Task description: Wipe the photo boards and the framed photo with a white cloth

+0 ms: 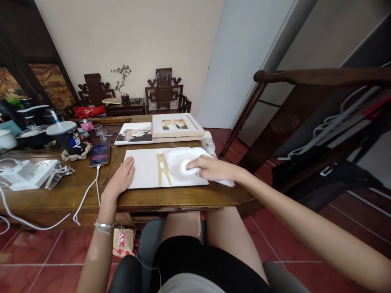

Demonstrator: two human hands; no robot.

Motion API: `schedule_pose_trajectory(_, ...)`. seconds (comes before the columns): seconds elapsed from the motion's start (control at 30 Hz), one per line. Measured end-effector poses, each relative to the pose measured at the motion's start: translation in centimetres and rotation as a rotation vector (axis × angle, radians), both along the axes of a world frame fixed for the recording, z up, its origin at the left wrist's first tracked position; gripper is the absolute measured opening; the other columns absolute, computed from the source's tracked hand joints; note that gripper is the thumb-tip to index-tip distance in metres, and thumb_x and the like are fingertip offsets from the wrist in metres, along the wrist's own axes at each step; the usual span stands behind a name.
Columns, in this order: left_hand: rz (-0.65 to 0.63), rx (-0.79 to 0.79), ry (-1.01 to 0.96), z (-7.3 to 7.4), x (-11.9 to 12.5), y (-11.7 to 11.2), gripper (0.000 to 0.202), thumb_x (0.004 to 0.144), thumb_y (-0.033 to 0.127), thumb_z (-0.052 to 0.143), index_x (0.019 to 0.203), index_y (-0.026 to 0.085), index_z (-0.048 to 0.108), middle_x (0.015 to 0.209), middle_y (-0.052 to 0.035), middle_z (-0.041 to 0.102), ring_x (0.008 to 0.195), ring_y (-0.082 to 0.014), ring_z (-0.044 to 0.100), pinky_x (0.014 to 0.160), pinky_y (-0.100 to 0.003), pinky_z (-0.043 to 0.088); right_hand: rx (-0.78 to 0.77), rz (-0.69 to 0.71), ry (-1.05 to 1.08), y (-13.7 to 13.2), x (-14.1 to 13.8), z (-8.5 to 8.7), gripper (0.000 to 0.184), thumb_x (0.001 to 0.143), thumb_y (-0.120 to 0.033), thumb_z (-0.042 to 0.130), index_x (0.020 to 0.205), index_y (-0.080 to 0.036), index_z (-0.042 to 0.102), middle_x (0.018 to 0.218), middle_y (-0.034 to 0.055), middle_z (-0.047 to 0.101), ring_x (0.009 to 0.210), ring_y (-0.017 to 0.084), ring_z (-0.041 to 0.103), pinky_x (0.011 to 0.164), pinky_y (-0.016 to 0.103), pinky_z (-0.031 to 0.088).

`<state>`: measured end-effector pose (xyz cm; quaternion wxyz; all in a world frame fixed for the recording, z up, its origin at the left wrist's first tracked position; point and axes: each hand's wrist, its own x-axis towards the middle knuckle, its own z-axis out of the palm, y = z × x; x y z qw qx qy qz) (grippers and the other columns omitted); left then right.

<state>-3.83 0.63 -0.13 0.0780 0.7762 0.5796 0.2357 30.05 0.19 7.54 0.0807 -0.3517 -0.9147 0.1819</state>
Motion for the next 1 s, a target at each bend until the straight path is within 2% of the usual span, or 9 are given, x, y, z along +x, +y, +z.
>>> schedule_pose_trajectory(0.07,0.002,-0.008,0.008,0.2,0.1,-0.1,0.058,0.095,0.036,0.027,0.139,0.004,0.046,0.151,-0.0174,0.039,0.143,-0.0247,0.032,0.120,-0.042,0.021,-0.024,-0.007,-0.016,-2.4,0.3,0.5,0.045,0.061,-0.003,0.041,0.093,-0.019,0.070,0.089,0.0039,0.069,0.088,0.022,0.060,0.082,0.030,0.043)
schedule_pose_trajectory(0.17,0.003,-0.017,0.012,0.4,0.2,-0.2,0.056,0.095,0.034,0.028,0.139,0.005,0.046,0.151,-0.0172,0.039,0.143,-0.0251,0.031,0.120,-0.044,0.022,-0.055,0.017,-0.051,-5.4,0.5,1.2,0.045,0.060,-0.001,0.042,0.090,-0.020,0.071,0.084,0.0037,0.069,0.084,0.021,0.060,0.079,0.027,0.044)
schedule_pose_trajectory(0.3,-0.001,-0.022,0.012,0.5,0.2,-0.2,0.056,0.095,0.034,0.028,0.137,0.002,0.046,0.151,-0.0194,0.039,0.144,-0.0251,0.031,0.120,-0.041,0.021,-0.063,-0.008,-0.070,-6.7,0.8,1.4,0.047,0.061,-0.002,0.043,0.092,-0.021,0.072,0.087,0.0041,0.069,0.088,0.022,0.060,0.080,0.026,0.044)
schedule_pose_trajectory(0.43,-0.009,-0.006,0.005,0.3,0.1,-0.1,0.055,0.095,0.035,0.029,0.138,0.007,0.047,0.151,-0.0157,0.040,0.143,-0.0245,0.032,0.120,-0.044,0.022,-0.058,-0.015,-0.039,-4.2,0.8,1.0,0.046,0.062,-0.004,0.043,0.094,-0.021,0.071,0.093,0.0033,0.071,0.091,0.022,0.061,0.084,0.028,0.044)
schedule_pose_trajectory(0.57,0.000,-0.002,-0.009,0.0,0.1,0.0,0.056,0.094,0.035,0.028,0.138,0.006,0.046,0.151,-0.0164,0.040,0.143,-0.0249,0.032,0.120,-0.043,0.023,-0.031,-0.033,-0.006,0.5,0.0,0.4,0.041,0.063,-0.006,0.042,0.090,-0.019,0.070,0.089,0.0029,0.070,0.089,0.022,0.061,0.083,0.030,0.044)
schedule_pose_trajectory(0.67,0.001,0.004,-0.018,-0.1,0.0,0.0,0.055,0.095,0.035,0.028,0.139,0.008,0.046,0.151,-0.0149,0.040,0.143,-0.0245,0.032,0.119,-0.044,0.023,-0.051,-0.012,0.021,4.4,-0.9,-0.1,0.038,0.061,-0.007,0.041,0.086,-0.018,0.068,0.090,0.0028,0.070,0.088,0.023,0.061,0.081,0.031,0.044)
schedule_pose_trajectory(0.8,-0.001,-0.006,-0.015,0.0,0.0,0.1,0.055,0.095,0.035,0.028,0.139,0.008,0.046,0.151,-0.0157,0.040,0.143,-0.0253,0.032,0.119,-0.045,0.023,-0.004,-0.098,0.054,8.4,-1.9,-0.7,0.037,0.060,-0.008,0.042,0.085,-0.019,0.067,0.098,0.0042,0.071,0.094,0.025,0.061,0.085,0.032,0.043)
schedule_pose_trajectory(0.9,-0.002,-0.009,-0.002,0.1,-0.1,0.1,0.056,0.095,0.035,0.028,0.139,0.007,0.046,0.151,-0.0155,0.039,0.143,-0.0246,0.031,0.119,-0.045,0.023,0.025,-0.119,0.064,9.5,-2.1,-0.9,0.035,0.059,-0.008,0.042,0.082,-0.020,0.066,0.096,0.0041,0.071,0.094,0.025,0.061,0.086,0.032,0.042)
schedule_pose_trajectory(1.0,-0.003,-0.001,-0.003,0.1,0.0,0.0,0.056,0.095,0.035,0.027,0.139,0.006,0.046,0.151,-0.0158,0.039,0.143,-0.0242,0.032,0.119,-0.044,0.023,0.036,-0.096,0.073,8.7,-1.8,-1.0,0.035,0.059,-0.008,0.040,0.079,-0.019,0.066,0.089,0.0039,0.070,0.089,0.023,0.060,0.083,0.031,0.042)
